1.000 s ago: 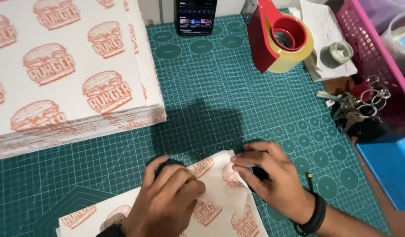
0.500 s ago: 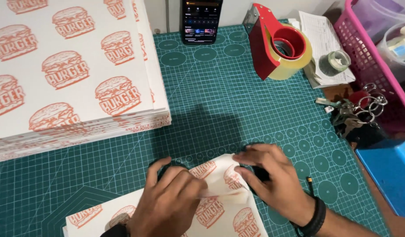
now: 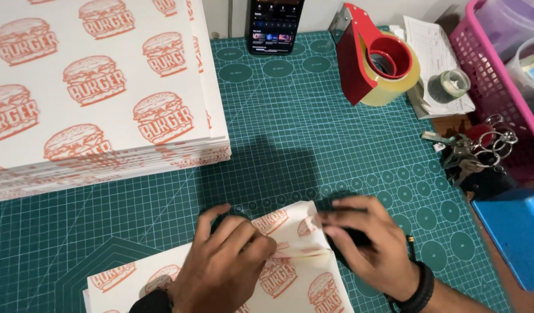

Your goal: The person is folding individual sheets of burger wrapping paper and stacking them neatly into a pile on a workstation.

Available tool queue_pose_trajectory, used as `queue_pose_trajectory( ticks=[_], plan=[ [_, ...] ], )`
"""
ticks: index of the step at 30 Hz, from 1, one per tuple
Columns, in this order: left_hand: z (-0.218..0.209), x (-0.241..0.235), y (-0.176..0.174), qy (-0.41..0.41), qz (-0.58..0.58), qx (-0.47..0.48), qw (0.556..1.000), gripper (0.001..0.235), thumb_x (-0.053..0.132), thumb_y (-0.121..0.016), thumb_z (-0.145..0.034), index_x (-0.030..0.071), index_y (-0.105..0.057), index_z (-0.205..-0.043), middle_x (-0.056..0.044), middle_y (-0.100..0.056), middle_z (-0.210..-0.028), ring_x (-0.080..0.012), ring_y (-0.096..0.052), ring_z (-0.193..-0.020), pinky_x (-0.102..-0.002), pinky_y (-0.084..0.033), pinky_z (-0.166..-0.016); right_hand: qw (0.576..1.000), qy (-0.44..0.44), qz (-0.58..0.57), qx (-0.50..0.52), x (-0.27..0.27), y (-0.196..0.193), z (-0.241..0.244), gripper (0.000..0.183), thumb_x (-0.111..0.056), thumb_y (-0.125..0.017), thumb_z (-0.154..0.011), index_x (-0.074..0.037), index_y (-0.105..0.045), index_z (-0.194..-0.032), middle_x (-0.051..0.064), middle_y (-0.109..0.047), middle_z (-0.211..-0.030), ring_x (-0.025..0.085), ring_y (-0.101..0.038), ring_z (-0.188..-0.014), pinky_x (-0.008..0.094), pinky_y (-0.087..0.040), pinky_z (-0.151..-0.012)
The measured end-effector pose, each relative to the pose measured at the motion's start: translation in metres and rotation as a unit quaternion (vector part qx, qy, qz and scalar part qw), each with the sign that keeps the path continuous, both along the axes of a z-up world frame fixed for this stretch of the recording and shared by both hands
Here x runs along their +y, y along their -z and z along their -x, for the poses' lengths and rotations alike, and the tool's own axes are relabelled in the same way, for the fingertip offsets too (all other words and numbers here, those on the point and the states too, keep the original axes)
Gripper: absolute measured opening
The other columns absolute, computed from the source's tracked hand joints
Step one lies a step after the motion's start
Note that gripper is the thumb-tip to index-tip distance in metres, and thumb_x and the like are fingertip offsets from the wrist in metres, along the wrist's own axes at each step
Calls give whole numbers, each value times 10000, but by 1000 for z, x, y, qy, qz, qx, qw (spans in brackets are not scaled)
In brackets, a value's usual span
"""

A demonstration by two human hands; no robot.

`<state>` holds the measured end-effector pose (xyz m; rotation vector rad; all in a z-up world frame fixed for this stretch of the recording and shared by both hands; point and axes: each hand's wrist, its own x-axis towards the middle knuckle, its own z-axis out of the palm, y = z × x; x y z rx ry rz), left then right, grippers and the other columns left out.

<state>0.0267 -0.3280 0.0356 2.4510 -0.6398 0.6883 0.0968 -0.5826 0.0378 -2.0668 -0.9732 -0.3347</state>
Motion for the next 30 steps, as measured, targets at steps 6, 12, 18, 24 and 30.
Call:
queue_pose_trajectory(
  ticks=[6,12,18,24,30],
  plan=[
    [1,2,7,15,-2,12,1000,170,20,-589,-879,189,-601,-858,8,-494,-778,-220,-538,-767,-519,-432,-951,994,38,92,35,4,7,-2,243,-225,-784,-877,-156,-744,-1105,11,-733,-1070,212,-688,-1170,330,-571,-935],
    [3,0,10,-11,13,37,999,134,125,-637,-869,228,-601,-946,-81,-655,-1179,-331,-628,-1130,-595,-384,-1033,999,-18,31,8,7,-3,0,223,-133,-773,-879,-84,-725,-1092,121,-676,-1106,195,-703,-1022,277,-607,-900],
    [-4,-3,4,-35,-5,-75,997,201,35,-602,-884,225,-595,-817,35,-522,-771,-138,-576,-698,-514,-477,-883,999,22,-44,3,-4,8,5,159,-89,-713,-882,-79,-699,-1040,122,-789,-1005,270,-763,-1028,323,-684,-846],
    [-19,-22,15,-147,37,-191,970,242,-8,-416,-699,185,-342,-574,47,-361,-572,-100,-437,-510,-362,-544,-757,995,81,57,11,6,21,-4,242,-252,-831,-801,-195,-807,-1035,46,-743,-1049,153,-756,-1090,264,-598,-902],
    [-13,-40,61,-282,156,-3,947,170,374,-635,-782,290,-753,-693,114,-748,-706,-28,-721,-733,-383,-506,-937,980,192,41,41,27,15,12,164,-303,-902,-665,-301,-849,-821,-59,-796,-873,85,-785,-876,161,-718,-621]
  ],
)
